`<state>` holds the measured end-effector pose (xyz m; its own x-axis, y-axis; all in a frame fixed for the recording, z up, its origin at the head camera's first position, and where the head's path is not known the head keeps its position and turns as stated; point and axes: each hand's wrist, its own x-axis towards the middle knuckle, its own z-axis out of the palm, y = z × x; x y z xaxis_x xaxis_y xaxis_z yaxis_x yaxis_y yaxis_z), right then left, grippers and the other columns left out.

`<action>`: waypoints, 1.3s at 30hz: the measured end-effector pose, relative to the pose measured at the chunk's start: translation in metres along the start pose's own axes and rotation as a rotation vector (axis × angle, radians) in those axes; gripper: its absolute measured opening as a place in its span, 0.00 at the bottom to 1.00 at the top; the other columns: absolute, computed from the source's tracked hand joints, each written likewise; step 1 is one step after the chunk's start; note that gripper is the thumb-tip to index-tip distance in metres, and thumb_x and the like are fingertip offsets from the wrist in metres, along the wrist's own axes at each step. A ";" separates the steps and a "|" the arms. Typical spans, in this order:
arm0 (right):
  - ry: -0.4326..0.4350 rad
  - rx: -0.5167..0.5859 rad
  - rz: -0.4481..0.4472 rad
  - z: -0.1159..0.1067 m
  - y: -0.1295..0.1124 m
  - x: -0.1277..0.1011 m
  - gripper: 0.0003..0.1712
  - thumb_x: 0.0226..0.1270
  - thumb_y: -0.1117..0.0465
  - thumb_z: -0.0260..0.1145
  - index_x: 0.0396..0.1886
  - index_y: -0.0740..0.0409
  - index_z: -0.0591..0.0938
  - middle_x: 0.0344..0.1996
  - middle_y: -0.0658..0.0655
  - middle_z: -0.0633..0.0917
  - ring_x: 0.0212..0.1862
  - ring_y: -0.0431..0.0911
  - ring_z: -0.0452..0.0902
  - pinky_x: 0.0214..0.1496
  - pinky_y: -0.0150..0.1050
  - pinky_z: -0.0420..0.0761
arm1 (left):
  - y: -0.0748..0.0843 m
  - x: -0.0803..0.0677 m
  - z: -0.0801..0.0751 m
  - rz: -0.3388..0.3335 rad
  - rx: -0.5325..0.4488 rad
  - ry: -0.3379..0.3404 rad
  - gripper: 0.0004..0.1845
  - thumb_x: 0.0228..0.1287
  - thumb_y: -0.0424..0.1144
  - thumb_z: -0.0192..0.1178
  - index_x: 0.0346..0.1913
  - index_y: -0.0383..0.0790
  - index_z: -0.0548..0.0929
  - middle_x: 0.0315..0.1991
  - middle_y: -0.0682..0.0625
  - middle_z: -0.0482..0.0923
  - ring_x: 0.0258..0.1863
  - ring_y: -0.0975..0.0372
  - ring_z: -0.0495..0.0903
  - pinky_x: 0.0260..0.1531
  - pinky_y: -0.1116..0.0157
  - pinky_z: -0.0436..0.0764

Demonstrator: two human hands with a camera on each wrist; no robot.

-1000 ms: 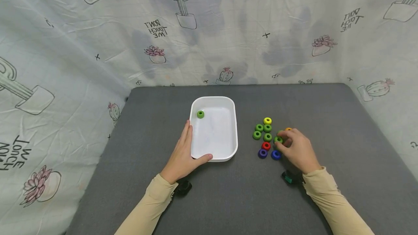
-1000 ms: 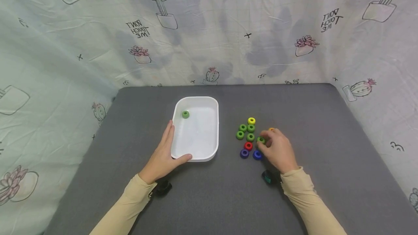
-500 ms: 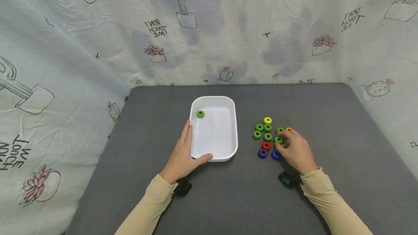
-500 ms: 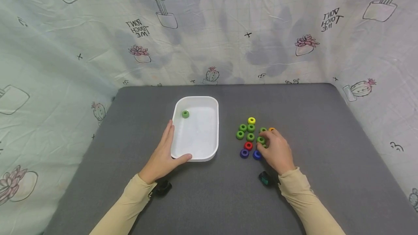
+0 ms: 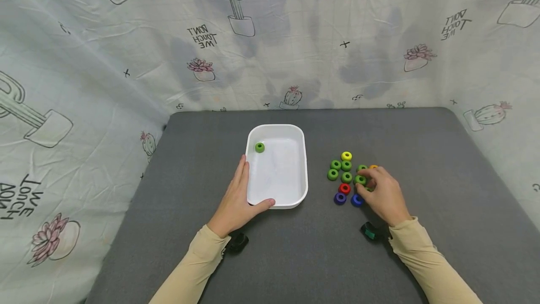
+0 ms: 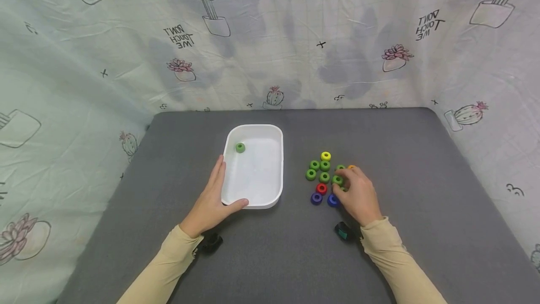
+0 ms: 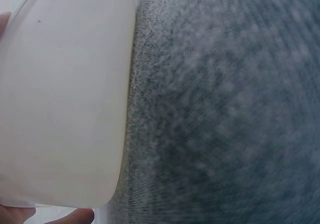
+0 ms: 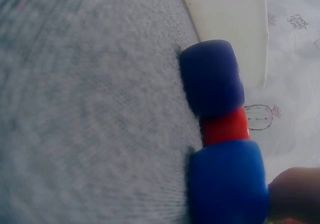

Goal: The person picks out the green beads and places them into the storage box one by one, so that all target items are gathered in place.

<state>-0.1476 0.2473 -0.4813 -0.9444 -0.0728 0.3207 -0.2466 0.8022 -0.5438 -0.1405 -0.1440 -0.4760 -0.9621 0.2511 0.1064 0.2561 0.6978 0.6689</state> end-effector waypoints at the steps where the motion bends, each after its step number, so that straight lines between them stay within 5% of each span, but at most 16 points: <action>1: 0.016 0.002 -0.009 0.000 0.000 0.000 0.17 0.58 0.70 0.76 0.48 0.63 0.88 0.37 0.58 0.83 0.35 0.49 0.80 0.37 0.46 0.76 | 0.000 0.000 0.000 0.000 0.001 0.000 0.67 0.59 0.67 0.70 0.85 0.35 0.42 0.87 0.53 0.30 0.84 0.45 0.47 0.73 0.36 0.60; 16: 0.106 0.053 -0.095 0.002 -0.001 0.001 0.17 0.59 0.71 0.76 0.49 0.61 0.87 0.42 0.56 0.84 0.35 0.46 0.81 0.34 0.28 0.73 | 0.000 -0.001 0.001 -0.002 -0.001 0.004 0.67 0.59 0.68 0.70 0.85 0.36 0.42 0.87 0.48 0.33 0.84 0.46 0.46 0.74 0.37 0.60; 39: 0.034 0.199 -0.195 0.008 -0.057 0.029 0.18 0.59 0.73 0.75 0.50 0.59 0.88 0.43 0.54 0.83 0.33 0.48 0.81 0.32 0.35 0.76 | -0.001 0.001 0.002 0.004 0.004 0.011 0.67 0.58 0.68 0.70 0.84 0.34 0.42 0.87 0.48 0.33 0.84 0.47 0.46 0.75 0.38 0.59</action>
<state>-0.1630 0.1945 -0.4468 -0.8678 -0.1919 0.4583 -0.4642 0.6424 -0.6098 -0.1411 -0.1431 -0.4777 -0.9619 0.2466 0.1176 0.2607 0.6996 0.6652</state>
